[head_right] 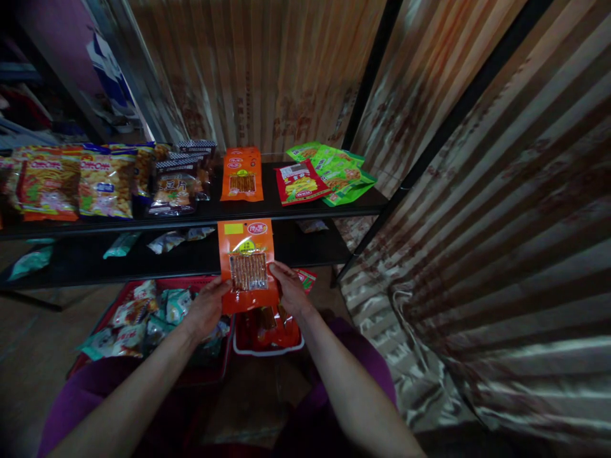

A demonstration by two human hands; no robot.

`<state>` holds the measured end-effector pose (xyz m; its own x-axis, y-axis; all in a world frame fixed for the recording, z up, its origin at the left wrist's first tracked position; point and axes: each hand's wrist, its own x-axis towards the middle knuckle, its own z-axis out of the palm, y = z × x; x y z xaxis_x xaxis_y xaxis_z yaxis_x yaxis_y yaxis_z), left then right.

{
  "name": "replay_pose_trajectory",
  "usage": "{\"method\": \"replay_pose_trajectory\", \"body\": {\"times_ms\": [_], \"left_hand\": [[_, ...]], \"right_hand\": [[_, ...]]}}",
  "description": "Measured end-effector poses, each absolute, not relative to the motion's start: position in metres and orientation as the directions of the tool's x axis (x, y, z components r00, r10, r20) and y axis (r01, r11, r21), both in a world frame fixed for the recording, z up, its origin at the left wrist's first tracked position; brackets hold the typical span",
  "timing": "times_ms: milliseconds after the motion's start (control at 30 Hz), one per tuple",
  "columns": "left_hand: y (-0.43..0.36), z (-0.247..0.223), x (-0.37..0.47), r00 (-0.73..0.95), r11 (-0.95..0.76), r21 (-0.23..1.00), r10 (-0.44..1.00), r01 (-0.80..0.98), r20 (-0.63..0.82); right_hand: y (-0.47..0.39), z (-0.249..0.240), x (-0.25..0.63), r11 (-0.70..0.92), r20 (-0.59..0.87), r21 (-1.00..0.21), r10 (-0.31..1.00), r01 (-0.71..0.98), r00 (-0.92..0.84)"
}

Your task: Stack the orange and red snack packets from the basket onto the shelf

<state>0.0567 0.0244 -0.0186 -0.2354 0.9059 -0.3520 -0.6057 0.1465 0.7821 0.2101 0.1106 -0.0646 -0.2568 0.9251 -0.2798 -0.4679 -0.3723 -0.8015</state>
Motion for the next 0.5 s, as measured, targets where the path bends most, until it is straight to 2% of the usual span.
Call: {"method": "replay_pose_trajectory", "body": {"times_ms": [133, 367, 500], "left_hand": [[0.027, -0.018, 0.053, -0.264, 0.139, 0.796, 0.898, -0.589, -0.352], [0.033, -0.013, 0.046, -0.296, 0.088, 0.764, 0.889, -0.640, -0.350], [0.035, -0.012, 0.044, -0.305, 0.071, 0.753, 0.887, -0.654, -0.348]], "right_hand": [[0.107, -0.059, 0.211, -0.371, -0.239, -0.804, 0.917, -0.465, -0.318], [0.101, -0.048, 0.214, -0.362, -0.144, -0.857, 0.852, -0.366, -0.504], [0.099, -0.047, 0.213, -0.365, -0.144, -0.862, 0.841, -0.351, -0.522]]}}
